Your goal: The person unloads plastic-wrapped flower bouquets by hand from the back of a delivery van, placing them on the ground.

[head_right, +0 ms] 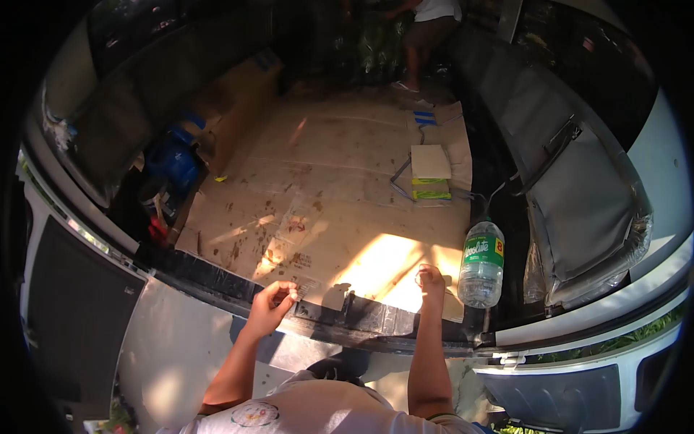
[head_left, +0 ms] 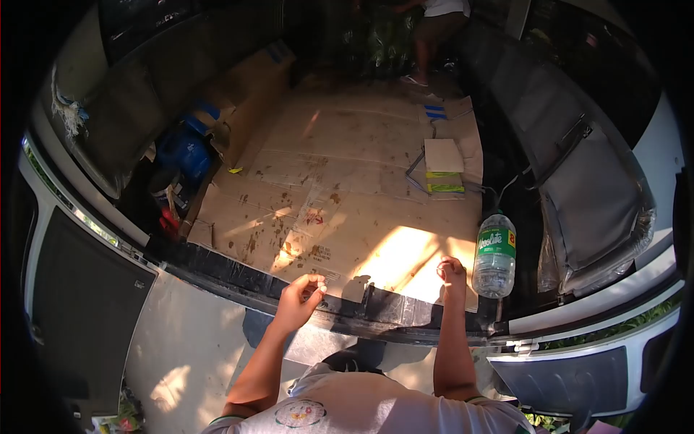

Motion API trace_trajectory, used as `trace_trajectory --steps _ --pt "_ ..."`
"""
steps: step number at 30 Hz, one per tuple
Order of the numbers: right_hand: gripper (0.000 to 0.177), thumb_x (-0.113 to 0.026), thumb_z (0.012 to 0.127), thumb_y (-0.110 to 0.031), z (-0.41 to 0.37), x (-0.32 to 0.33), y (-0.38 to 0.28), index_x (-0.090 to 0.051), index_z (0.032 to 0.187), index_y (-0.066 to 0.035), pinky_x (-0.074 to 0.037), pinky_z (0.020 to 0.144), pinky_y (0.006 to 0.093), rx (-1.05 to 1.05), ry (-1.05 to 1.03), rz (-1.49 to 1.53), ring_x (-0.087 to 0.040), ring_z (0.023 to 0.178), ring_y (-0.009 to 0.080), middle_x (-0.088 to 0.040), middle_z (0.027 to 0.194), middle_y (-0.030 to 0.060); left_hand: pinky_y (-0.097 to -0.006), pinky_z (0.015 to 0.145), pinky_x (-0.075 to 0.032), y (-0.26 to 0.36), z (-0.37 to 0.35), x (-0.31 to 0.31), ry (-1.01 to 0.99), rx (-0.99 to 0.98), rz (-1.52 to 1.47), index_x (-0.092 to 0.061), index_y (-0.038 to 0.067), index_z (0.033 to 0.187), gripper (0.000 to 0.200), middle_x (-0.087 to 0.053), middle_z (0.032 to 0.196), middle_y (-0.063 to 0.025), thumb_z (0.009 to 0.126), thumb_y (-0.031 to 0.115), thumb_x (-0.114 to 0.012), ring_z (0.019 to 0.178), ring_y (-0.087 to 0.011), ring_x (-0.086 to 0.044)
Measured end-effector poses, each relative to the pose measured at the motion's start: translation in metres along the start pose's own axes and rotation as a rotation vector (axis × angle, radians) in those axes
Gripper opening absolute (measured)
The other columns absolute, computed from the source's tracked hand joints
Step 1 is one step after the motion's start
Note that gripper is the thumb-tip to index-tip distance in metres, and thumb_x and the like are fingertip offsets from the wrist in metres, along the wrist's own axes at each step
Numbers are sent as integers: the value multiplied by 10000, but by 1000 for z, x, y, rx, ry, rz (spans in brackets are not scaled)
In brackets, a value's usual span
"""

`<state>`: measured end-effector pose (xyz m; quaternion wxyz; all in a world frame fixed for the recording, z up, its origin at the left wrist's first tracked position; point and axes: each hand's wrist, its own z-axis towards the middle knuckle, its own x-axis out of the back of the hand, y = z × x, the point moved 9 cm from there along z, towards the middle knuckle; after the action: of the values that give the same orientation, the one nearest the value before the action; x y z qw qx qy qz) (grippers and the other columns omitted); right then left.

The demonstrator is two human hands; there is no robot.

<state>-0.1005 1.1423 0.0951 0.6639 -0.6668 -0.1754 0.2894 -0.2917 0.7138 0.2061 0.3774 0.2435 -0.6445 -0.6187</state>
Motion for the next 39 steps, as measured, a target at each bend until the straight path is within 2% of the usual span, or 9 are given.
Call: trace_trajectory --steps 2,6,10,13,16,22,31,34,39 --pt "171 -612 941 -93 30 1 33 -653 1086 -12 -486 590 231 70 -132 -237 -588 673 94 -646 806 38 -270 764 -529 -12 -17 3 26 79 17 -651 5 1113 209 -694 938 -37 925 88 -687 856 -107 -653" --pt "250 -643 946 -180 33 -7 47 -672 1112 5 -529 628 259 -141 -280 -176 -631 716 127 -672 860 43 -264 750 -524 -20 -35 17 47 163 78 -653 9 1107 206 -699 914 -31 932 111 -691 838 -100 -650" --pt "247 -645 954 -210 54 22 57 -679 1092 -7 -547 636 270 75 -73 -477 -659 727 147 -687 881 59 -249 754 -521 -18 -23 26 89 147 19 -641 -4 1116 196 -690 894 -35 945 87 -671 814 -79 -636" --pt "199 -616 961 -166 41 26 28 -679 1059 -4 -557 672 273 -39 104 -398 -676 748 163 -695 912 79 -237 775 -515 -5 -6 25 101 104 -69 -628 -13 1132 202 -678 901 -25 955 79 -657 836 -70 -625" --pt "223 -679 938 -225 22 22 2 -703 1002 -13 -425 586 228 -103 204 -226 -504 634 61 -634 781 -1 -236 794 -510 5 7 24 96 74 -82 -627 -16 1136 201 -674 915 -18 958 74 -651 860 -67 -621" --pt "118 -635 926 -85 2 24 -3 -661 1011 -7 -401 528 228 -19 118 -55 -454 554 81 -606 740 35 -237 794 -510 -2 9 20 48 92 -70 -631 -10 1132 197 -674 912 -15 957 78 -654 849 -71 -624" --pt "163 -664 920 -215 -8 35 -48 -654 1006 -77 -490 617 229 -171 240 -92 -620 661 88 -686 811 32 -239 809 -512 4 17 25 53 63 -102 -629 -7 1131 191 -679 944 -20 959 72 -648 876 -77 -635" --pt "257 -635 908 -229 -4 26 -61 -631 1068 -28 -469 586 234 -204 261 -115 -629 692 121 -676 831 70 -237 820 -504 -8 18 33 65 66 -104 -628 -8 1146 200 -683 958 -24 960 65 -643 882 -84 -635" --pt "172 -642 926 -219 -2 17 -59 -643 1030 -82 -497 625 221 -185 200 -155 -618 668 85 -683 826 24 -263 847 -495 -4 21 45 110 55 -100 -618 -7 1195 274 -679 1000 -45 962 132 -659 927 -105 -631"
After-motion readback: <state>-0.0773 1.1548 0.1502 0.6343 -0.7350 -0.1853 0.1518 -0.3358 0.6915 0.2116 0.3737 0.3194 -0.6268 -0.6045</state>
